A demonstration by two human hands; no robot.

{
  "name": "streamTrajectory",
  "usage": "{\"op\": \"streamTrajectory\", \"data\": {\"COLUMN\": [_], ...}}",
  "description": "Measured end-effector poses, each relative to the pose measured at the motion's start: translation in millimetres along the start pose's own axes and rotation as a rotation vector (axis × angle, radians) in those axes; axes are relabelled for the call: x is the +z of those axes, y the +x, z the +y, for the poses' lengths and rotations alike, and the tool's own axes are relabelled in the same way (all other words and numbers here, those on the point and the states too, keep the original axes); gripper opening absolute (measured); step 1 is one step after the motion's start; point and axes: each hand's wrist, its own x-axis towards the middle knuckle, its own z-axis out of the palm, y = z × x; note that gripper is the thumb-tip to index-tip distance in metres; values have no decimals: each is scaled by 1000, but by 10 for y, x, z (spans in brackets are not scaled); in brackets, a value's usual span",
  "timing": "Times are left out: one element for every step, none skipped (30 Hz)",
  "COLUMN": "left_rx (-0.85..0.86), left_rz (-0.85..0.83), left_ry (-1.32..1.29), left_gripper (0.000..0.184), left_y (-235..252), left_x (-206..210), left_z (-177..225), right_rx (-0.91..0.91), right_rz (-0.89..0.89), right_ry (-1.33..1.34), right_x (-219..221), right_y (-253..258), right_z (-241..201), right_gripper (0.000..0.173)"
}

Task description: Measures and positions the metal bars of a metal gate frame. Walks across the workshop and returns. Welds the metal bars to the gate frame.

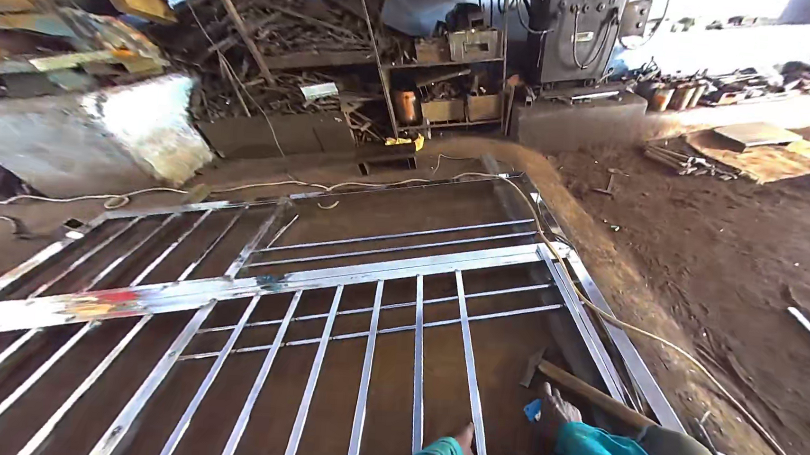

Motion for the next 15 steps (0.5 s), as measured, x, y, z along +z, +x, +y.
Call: {"op": "streamTrajectory", "data": {"left_rx": [-4,-11,-28,-51,-69,-66,-29,41,112,162,201,249,298,338,346], "left_rz": [3,8,22,50,101,164,246,311,347,347,317,274,236,209,182], "left_ry": [20,37,55,71,61,12,-77,-215,-386,-561,-709,-814,-872,-902,-942], "left_gripper": [87,85,83,81,79,79,76,68,56,46,42,42,41,36,32], "left_y": [11,-2,-41,-97,-161,-212,-232,-240,-258,-284,-328,-349,-355,-361,-371], "left_x": [5,5,1,-20,-70,-144,-216,-285,-341,-360,-345,-318,-296,-282,-284], "left_z": [7,28,57,93,124,129,101,68,63,81,114,134,143,150,154], "right_rx": [32,52,45,6,-61,-143,-214,-276,-325,-367,-408,-460,-516,-567,-604], "right_rz": [17,17,1,-16,-34,-65,-125,-180,-210,-213,-194,-154,-91,-16,64], "right_ry": [67,171,326,526,727,862,919,951,979,980,958,917,870,834,805], "right_x": [-28,-46,-42,-29,-39,-95,-172,-236,-258,-258,-242,-213,-176,-133,-100], "right_y": [9,29,50,58,43,-14,-102,-207,-302,-404,-513,-594,-654,-693,-709], "right_z": [14,48,101,146,155,125,83,28,-37,-109,-186,-264,-332,-388,-425], "right_gripper": [104,104,102,93,80,69,63,63,65,67,67,64,61,57,53]}}
